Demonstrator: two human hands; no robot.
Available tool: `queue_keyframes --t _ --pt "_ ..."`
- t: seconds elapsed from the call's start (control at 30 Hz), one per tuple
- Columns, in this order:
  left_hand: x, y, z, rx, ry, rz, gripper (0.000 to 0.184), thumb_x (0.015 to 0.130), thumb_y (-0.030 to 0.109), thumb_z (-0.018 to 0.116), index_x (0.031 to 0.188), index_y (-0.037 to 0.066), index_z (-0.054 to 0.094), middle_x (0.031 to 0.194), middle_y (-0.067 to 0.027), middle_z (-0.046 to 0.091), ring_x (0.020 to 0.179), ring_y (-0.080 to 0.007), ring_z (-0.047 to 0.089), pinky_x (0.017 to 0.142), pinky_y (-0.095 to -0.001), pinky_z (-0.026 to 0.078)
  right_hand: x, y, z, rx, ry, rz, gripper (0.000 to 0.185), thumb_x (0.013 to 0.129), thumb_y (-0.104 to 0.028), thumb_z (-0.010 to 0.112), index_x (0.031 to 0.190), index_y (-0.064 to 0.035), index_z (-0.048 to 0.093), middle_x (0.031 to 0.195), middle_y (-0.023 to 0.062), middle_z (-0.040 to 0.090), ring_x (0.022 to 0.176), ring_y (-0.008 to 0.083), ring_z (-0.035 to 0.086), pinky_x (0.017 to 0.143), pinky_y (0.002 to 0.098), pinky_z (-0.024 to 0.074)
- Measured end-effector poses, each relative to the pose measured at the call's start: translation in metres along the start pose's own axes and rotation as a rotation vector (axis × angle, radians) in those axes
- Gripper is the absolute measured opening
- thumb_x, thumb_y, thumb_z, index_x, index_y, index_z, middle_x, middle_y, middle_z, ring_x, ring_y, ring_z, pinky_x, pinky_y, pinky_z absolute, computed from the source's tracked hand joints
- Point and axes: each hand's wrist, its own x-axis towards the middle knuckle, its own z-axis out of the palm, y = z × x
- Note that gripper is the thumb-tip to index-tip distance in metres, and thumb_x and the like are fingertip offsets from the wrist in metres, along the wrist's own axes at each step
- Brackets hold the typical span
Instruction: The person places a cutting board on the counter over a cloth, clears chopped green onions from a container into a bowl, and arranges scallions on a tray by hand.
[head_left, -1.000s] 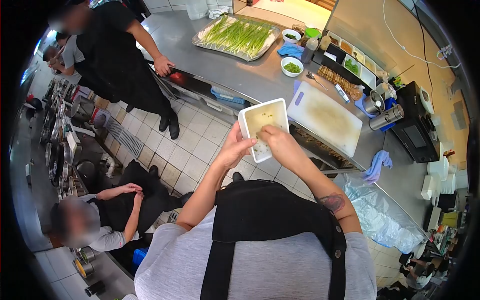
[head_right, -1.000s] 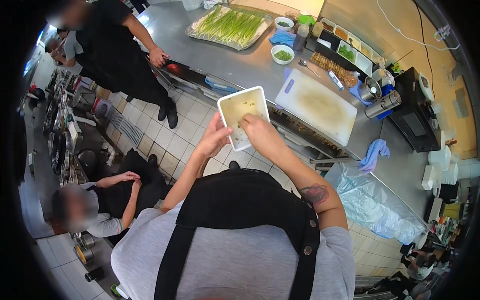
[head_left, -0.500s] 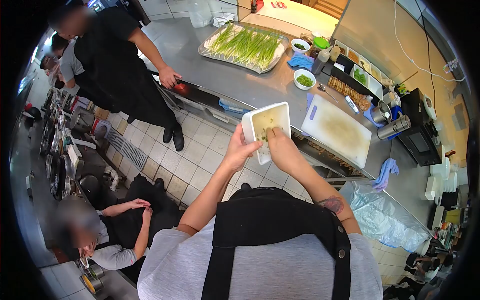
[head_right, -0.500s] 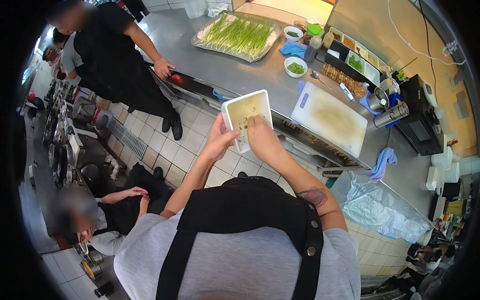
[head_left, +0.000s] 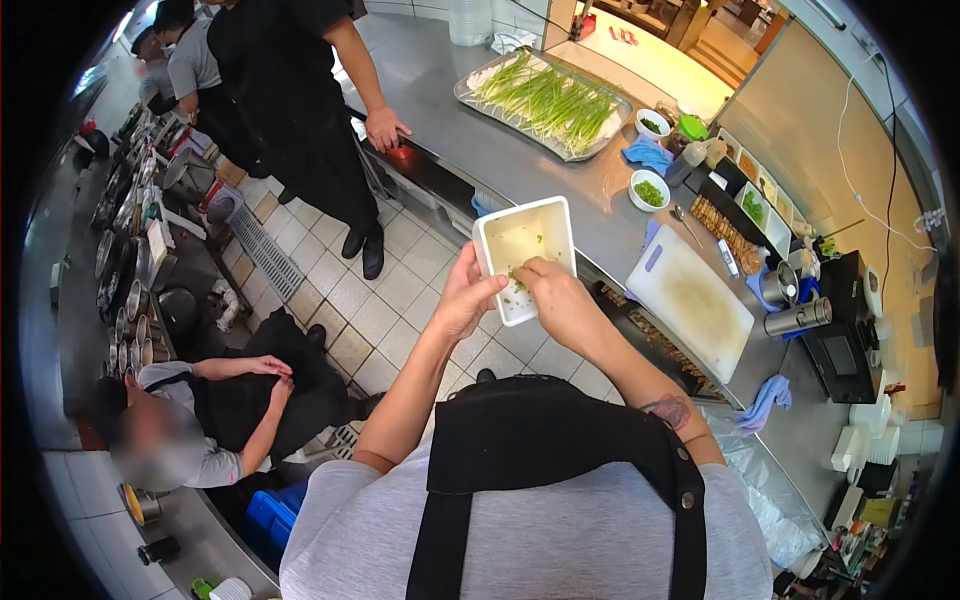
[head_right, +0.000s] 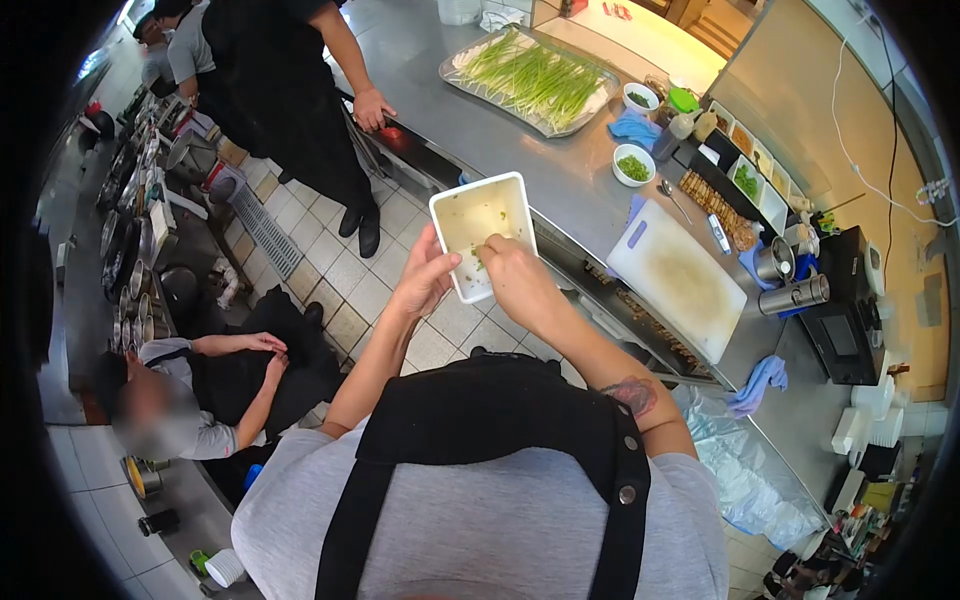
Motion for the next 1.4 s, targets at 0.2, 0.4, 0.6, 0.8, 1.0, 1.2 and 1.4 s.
queue_keyframes --t 0.2,0.4,0.6,0.8,1.0,1.2,1.4 --pt "-0.007 -0.026 0.014 -0.180 0.042 -0.118 0.057 0.087 0.017 0.059 0.135 0.007 0.031 0.124 -0.0115 0.050 0.107 -0.0247 0.059 0.080 -0.0448 0.056 0.002 0.003 -0.025 0.044 0.022 -0.031 0.028 0.075 0.003 0.053 0.102 0.0063 0.059 0.101 0.0182 0.058 0.094 0.0341 0.060 0.082 0.0399 0.0494" --pt "-0.018 -0.030 0.046 -0.113 0.068 -0.162 0.063 0.084 0.029 0.060 0.135 0.006 0.031 0.126 -0.0123 0.050 0.112 -0.0255 0.057 0.088 -0.0463 0.053 0.005 0.017 -0.022 -0.007 0.039 -0.197 0.031 0.076 -0.002 0.055 0.106 0.0036 0.060 0.110 0.0165 0.057 0.101 0.0330 0.059 0.085 0.0385 0.0494" --pt "-0.021 -0.033 0.042 -0.183 0.085 -0.094 0.058 0.085 0.017 0.059 0.135 0.008 0.031 0.126 -0.0117 0.049 0.109 -0.0238 0.057 0.086 -0.0428 0.054 0.002 0.017 -0.030 -0.043 -0.246 -0.232 0.017 0.076 -0.002 0.055 0.089 0.0022 0.066 0.096 0.0164 0.061 0.092 0.0326 0.063 0.079 0.0395 0.0516" --pt "-0.018 -0.030 0.027 -0.105 -0.029 -0.022 0.062 0.083 0.016 0.060 0.137 0.007 0.031 0.127 -0.0131 0.049 0.113 -0.0227 0.055 0.093 -0.0367 0.049 0.004 0.005 -0.060 0.096 -0.628 -0.144 0.014 0.078 -0.003 0.055 0.083 0.0013 0.067 0.093 0.0209 0.062 0.088 0.0349 0.064 0.076 0.0435 0.0503" --pt "-0.006 -0.018 0.048 -0.015 -0.015 0.020 0.062 0.084 0.015 0.060 0.138 0.007 0.030 0.125 -0.0138 0.051 0.110 -0.0233 0.057 0.091 -0.0365 0.051 -0.001 0.023 -0.042 0.223 -0.157 -0.237 0.016 0.078 -0.011 0.058 0.077 0.0033 0.065 0.094 0.0171 0.061 0.087 0.0349 0.062 0.078 0.0411 0.0497" --pt "-0.005 -0.020 0.054 0.023 -0.021 -0.108 0.059 0.086 0.012 0.058 0.137 0.007 0.030 0.123 -0.0155 0.052 0.107 -0.0255 0.060 0.084 -0.0379 0.055 -0.016 0.032 -0.036 0.348 -0.268 -0.181 0.011 0.069 -0.009 0.063 0.076 -0.0018 0.068 0.075 0.0170 0.065 0.073 0.0346 0.064 0.070 0.0413 0.0512" --pt "0.001 -0.038 0.057 0.155 0.018 -0.173 0.058 0.086 0.014 0.061 0.135 0.008 0.032 0.117 -0.0120 0.055 0.099 -0.0194 0.062 0.068 -0.0324 0.059 -0.030 0.065 -0.022 0.059 -0.249 -0.069 0.009 0.067 -0.007 0.064 0.072 -0.0016 0.067 0.072 0.0182 0.066 0.069 0.0351 0.064 0.067 0.0421 0.0521"
